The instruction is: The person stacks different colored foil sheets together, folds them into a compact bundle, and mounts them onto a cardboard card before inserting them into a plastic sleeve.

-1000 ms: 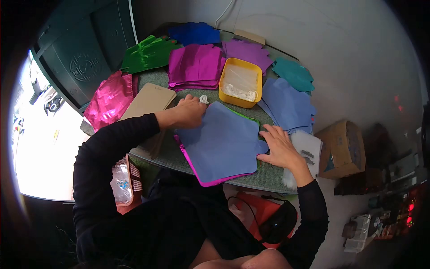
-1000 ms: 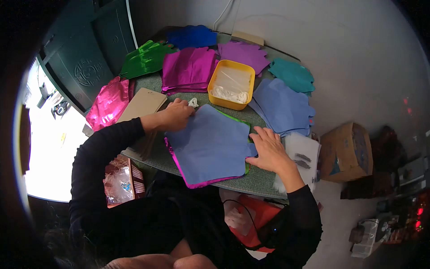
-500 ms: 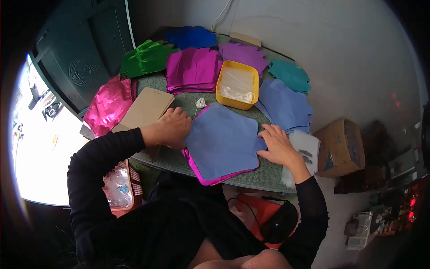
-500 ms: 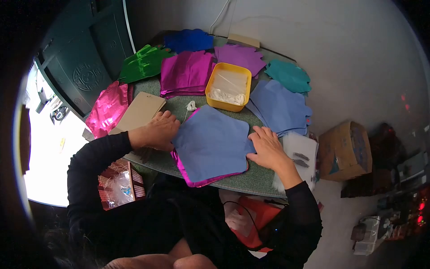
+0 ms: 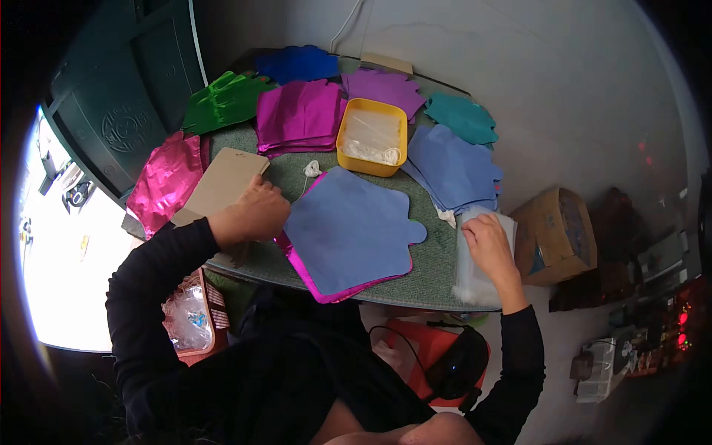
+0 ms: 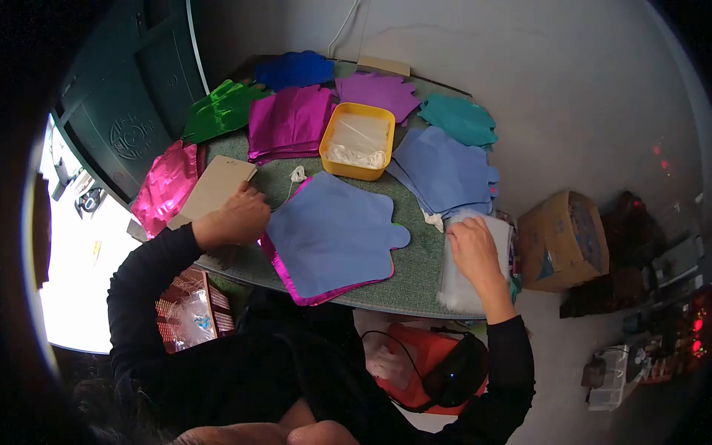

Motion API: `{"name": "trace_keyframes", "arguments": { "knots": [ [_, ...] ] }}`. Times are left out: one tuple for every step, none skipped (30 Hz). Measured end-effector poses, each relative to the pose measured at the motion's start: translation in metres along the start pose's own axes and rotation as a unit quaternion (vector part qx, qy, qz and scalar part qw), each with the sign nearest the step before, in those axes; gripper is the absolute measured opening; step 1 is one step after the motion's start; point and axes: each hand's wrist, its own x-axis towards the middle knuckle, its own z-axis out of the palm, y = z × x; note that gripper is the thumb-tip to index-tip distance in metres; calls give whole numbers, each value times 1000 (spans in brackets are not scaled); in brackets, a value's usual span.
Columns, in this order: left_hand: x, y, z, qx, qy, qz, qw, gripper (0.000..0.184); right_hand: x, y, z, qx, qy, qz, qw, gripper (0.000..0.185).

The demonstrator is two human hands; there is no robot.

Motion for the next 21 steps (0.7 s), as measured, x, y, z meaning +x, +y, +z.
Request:
{"name": "trace_keyframes", "arguments": {
  "knots": [
    [0, 1, -1, 1, 1, 0, 1000, 19, 1, 2, 6, 0, 10, -11, 1000, 11],
    [0, 1, -8, 13, -12, 12, 1000, 19, 4, 3, 13, -1, 13, -12, 1000, 11],
    [0, 2, -11, 24, -26, 25, 999, 18, 7, 4, 20, -2, 11, -13, 1000, 11],
    [1, 2, -10, 25, -25, 24, 999, 18, 9, 5, 26, -4, 8, -14, 1000, 11],
    [1, 0, -7, 21, -20, 23, 999, 18, 13, 1, 26, -4, 9, -15, 1000, 11],
    [2, -2, -6, 17, -13, 21, 1000, 19, 17, -4, 26, -11, 9, -16, 1000, 12],
    [2, -2, -6, 18, -11, 19, 1000, 19, 21, -8, 26, -18, 10, -17, 1000, 13],
    [1, -1, -7, 25, -12, 24, 999, 20, 24, -8, 29, -34, 5, -20, 999, 15],
    [1, -1, -8, 31, -13, 28, 999, 21, 25, -4, 34, -35, 8, -21, 999, 15],
    [1, 0, -8, 33, -11, 26, 999, 21, 27, 2, 41, -36, 6, -38, 999, 14],
    [2, 0, -8, 30, -17, 28, 999, 22, 28, 4, 45, -37, 4, -54, 998, 13],
    [3, 0, -9, 28, -24, 29, 999, 22, 29, 6, 47, -23, 2, -65, 998, 11],
    [4, 0, -10, 30, -22, 29, 999, 22, 28, 7, 49, -23, 6, -65, 998, 11],
    [4, 0, -12, 35, -32, 32, 998, 23, 29, 5, 49, -20, -3, -64, 998, 9],
    [5, 0, -13, 38, -42, 36, 998, 23, 30, 5, 48, -16, -13, -63, 998, 12],
    [7, 0, -11, 39, -42, 36, 998, 23, 30, 10, 53, -12, -18, -64, 998, 12],
    [9, -1, -9, 36, -46, 34, 998, 24, 31, 10, 53, -12, -18, -63, 998, 12],
    [11, 0, -8, 33, -50, 33, 998, 26, 32, 9, 51, -7, -17, -61, 998, 13],
    [10, 1, -9, 32, -52, 36, 998, 26, 31, 8, 51, -2, -17, -59, 998, 13],
    [9, 2, -14, 27, -42, 36, 998, 27, 31, 8, 52, -2, -18, -56, 998, 13],
    [9, 3, -17, 23, -32, 37, 999, 29, 31, 8, 52, -1, -12, -58, 998, 13]
  ]
}}
